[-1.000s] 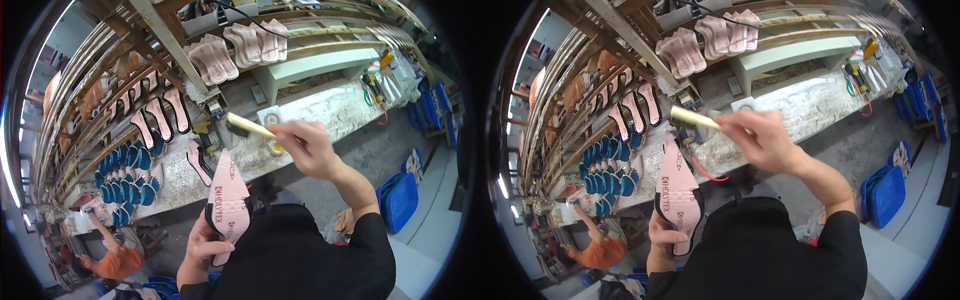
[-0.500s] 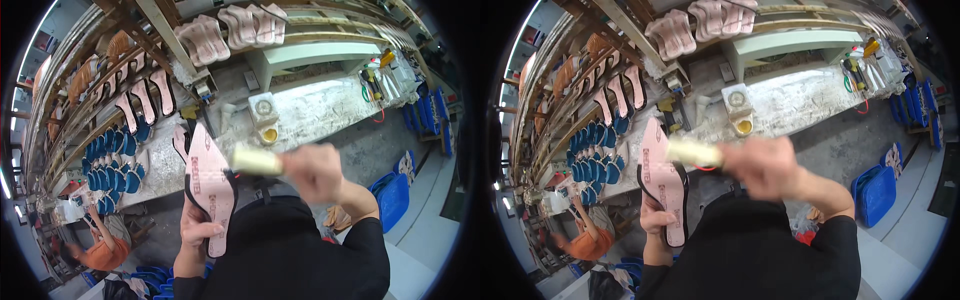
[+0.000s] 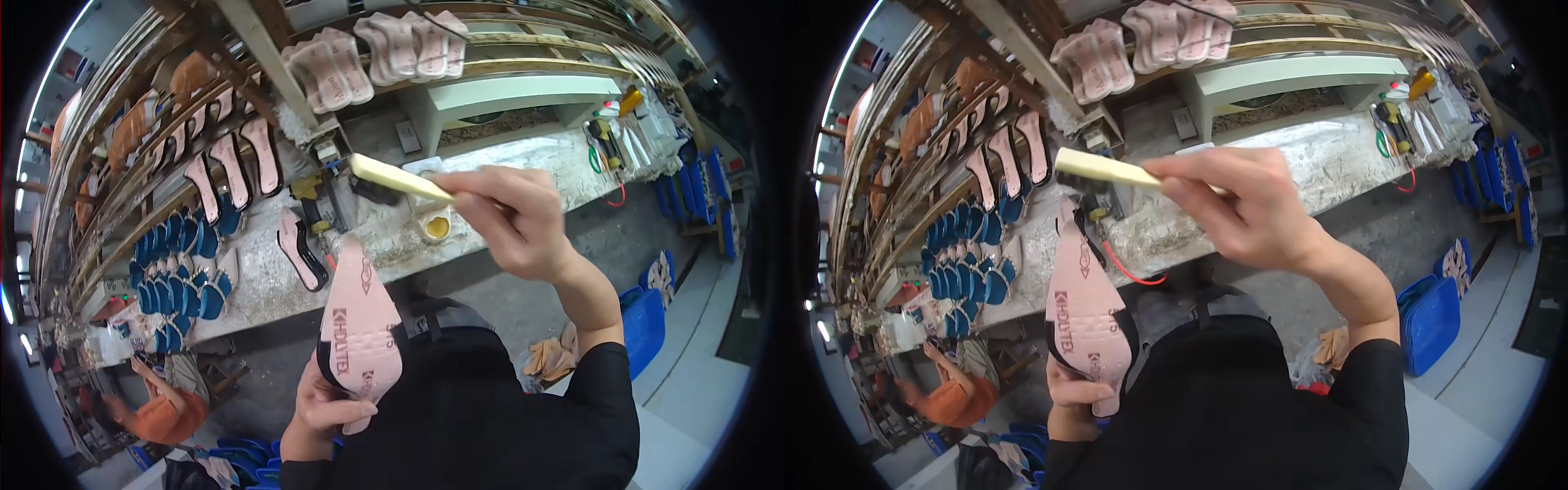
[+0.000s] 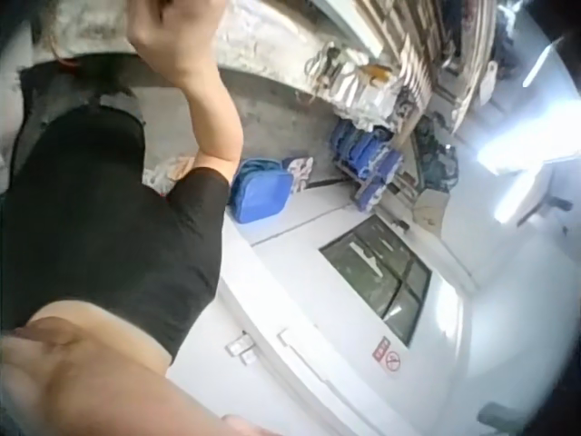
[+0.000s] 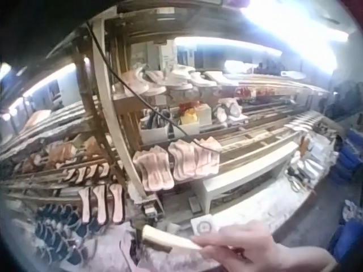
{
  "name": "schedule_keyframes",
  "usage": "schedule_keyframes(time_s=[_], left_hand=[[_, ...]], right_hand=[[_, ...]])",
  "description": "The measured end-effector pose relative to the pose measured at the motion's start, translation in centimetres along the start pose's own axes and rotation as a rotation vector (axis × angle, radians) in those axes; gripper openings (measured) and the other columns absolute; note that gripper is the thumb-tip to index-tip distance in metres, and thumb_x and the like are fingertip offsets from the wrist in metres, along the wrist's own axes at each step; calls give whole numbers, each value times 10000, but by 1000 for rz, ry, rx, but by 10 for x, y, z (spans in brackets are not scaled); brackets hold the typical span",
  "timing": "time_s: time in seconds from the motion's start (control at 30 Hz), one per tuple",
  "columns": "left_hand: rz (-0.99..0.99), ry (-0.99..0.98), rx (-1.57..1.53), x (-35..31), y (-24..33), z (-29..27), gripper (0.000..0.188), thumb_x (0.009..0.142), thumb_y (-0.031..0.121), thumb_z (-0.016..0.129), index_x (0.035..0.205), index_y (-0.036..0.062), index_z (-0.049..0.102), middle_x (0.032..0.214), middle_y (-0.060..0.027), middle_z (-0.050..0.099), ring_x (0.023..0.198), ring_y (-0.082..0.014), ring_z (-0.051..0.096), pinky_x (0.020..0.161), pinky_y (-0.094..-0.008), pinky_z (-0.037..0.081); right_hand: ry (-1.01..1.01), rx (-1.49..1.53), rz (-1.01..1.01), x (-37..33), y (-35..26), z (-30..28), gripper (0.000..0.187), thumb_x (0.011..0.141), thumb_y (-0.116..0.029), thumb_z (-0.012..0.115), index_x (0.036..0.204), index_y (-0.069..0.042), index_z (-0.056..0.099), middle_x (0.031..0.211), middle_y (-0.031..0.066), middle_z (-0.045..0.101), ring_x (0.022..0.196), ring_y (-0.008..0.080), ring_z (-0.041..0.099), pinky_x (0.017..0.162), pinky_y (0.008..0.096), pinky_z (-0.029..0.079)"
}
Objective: The person dips a brush into glue, applies it across shoe insoles, and places them onto a rack.
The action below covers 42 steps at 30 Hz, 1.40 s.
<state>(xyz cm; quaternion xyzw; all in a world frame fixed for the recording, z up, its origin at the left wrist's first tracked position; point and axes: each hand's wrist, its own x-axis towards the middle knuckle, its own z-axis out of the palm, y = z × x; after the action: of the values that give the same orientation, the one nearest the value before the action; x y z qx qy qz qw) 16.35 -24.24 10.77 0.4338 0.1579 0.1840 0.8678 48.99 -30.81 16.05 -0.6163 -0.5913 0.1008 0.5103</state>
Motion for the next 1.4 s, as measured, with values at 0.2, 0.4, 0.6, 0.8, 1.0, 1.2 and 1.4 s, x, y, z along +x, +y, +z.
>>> schedule_keyframes(time_s=[0.2,0.4,0.6,0.8,1.0,1.2,1.4], left_hand=[[-75,157,41,15,1,3,979,577,-97,743,1500,-41,421,1432,-176,572,1346,-282,536,1127,-399,401],[7,99,-67,26,-1,-8,1036,609,-98,714,1563,11,324,1468,-188,528,1345,-314,548,1152,-455,404],[59,184,-374,39,-12,9,864,705,-59,675,1513,48,391,1391,-205,573,1251,-346,620,1115,-542,473],[60,143,-376,29,-10,12,1069,581,4,652,1591,33,303,1472,-219,528,1301,-389,585,1184,-508,387],[56,203,-375,25,-2,15,1110,559,9,628,1606,18,259,1484,-219,514,1331,-383,563,1193,-490,379],[103,194,-396,24,-4,13,1100,554,-5,603,1603,24,274,1477,-221,524,1348,-379,554,1206,-489,375],[128,231,-477,30,-2,19,1098,547,-35,576,1605,59,296,1485,-225,522,1362,-394,540,1216,-501,366]], right_hand=[[-336,35,-232,-20,-9,27,379,803,2,781,1176,-55,755,655,53,620,483,177,584,431,316,439],[-223,194,-238,-32,-18,24,222,890,-60,715,1098,7,753,659,82,659,493,166,601,448,307,467],[-294,40,-101,-17,7,44,231,882,-8,728,1112,-10,755,705,100,673,547,197,609,499,321,448],[-374,-11,-121,-5,2,38,257,878,-21,757,1135,-19,754,713,94,671,565,199,607,513,317,442],[-386,-28,-236,-1,-7,44,283,862,-17,775,1144,-28,754,719,87,667,555,198,594,505,316,436],[-416,39,-209,1,-8,44,265,883,-25,767,1146,-17,741,726,76,673,541,142,554,499,265,403],[-256,75,-123,-6,-20,54,275,923,-23,728,1196,-6,702,766,62,694,535,71,531,478,239,378]])
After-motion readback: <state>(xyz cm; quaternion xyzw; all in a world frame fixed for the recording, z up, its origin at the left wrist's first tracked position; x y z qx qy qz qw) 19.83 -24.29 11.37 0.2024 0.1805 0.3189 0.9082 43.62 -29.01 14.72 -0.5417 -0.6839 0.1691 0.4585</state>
